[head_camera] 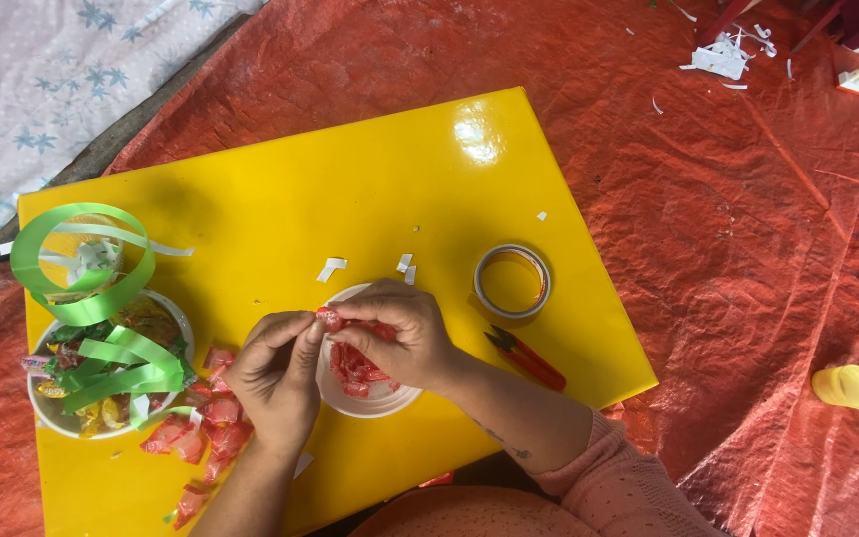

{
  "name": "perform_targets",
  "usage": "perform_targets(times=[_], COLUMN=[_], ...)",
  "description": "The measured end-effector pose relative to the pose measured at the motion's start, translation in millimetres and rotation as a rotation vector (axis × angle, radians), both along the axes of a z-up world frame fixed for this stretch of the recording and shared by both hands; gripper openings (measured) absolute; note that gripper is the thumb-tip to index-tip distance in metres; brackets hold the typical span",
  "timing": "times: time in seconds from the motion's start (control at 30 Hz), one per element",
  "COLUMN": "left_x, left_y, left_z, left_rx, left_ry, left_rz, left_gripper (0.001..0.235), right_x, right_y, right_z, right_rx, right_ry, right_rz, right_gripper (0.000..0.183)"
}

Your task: Assembling a decorative red paper flower using paper petals and double-sided tape.

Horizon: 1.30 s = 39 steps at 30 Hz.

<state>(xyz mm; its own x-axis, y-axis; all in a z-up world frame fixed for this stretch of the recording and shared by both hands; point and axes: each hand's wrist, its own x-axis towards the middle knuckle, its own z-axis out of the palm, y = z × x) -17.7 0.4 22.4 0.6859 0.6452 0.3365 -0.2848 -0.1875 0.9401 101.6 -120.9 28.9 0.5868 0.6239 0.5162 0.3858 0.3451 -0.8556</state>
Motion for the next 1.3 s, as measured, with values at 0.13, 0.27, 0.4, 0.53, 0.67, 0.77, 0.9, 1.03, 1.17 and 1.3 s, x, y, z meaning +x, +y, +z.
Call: perform_targets(times=[0.13, 0.27, 0.4, 0.53, 0.67, 0.77, 0.9, 1.03, 1.17, 1.3], left_x=[0.0, 0.4, 1.8, 1.0, 0.7, 1.8, 2.1, 12.7, 11.5, 11.6], left_y=[1.5, 1.5, 3.8, 7.2, 5.4, 3.9, 4.1, 4.9, 2.6, -2.5], left_z=[-4.4, -8.1, -10.4, -17.0, -11.5, -4.6, -3.0, -11.5, -8.4, -3.3], left_rx=[-0.042, -0.127, -0.155, -0.205, -0.097, 0.020, 0.056, 0.049, 0.087, 0.167], left_ry=[-0.029, -0.065, -0.072, -0.085, -0.094, -0.098, -0.051, -0.161, -0.171, -0.177], left_rz=[-0.068, -0.112, -0.124, -0.107, -0.073, -0.067, -0.032, 0.050, 0.047, 0.103], left_gripper=[0.022, 0.030, 0.020, 0.023, 0.021, 0.021, 0.018, 0.014, 0.016, 0.014], right_x=[0.6, 0.7, 1.1, 6.9, 5.4, 3.2, 2.3, 7.4, 8.6, 3.7], right_y=[-0.1, 0.6, 1.7, -0.8, 0.5, 2.0, 3.2, 12.1, 11.6, 10.5], right_z=[-7.6, -8.2, -7.6, -4.0, -6.2, -10.9, -7.0, -10.8, -14.1, -5.7], right_rx=[0.009, 0.037, 0.038, -0.020, 0.043, 0.047, 0.037, 0.176, 0.215, 0.179], right_ry=[0.016, 0.003, -0.045, -0.084, 0.036, 0.009, -0.087, -0.090, -0.059, -0.206], right_rz=[-0.019, -0.025, -0.055, 0.009, 0.086, 0.007, -0.076, -0.087, -0.023, -0.131], right_gripper=[0.027, 0.025, 0.029, 0.029, 0.030, 0.026, 0.025, 0.015, 0.015, 0.014])
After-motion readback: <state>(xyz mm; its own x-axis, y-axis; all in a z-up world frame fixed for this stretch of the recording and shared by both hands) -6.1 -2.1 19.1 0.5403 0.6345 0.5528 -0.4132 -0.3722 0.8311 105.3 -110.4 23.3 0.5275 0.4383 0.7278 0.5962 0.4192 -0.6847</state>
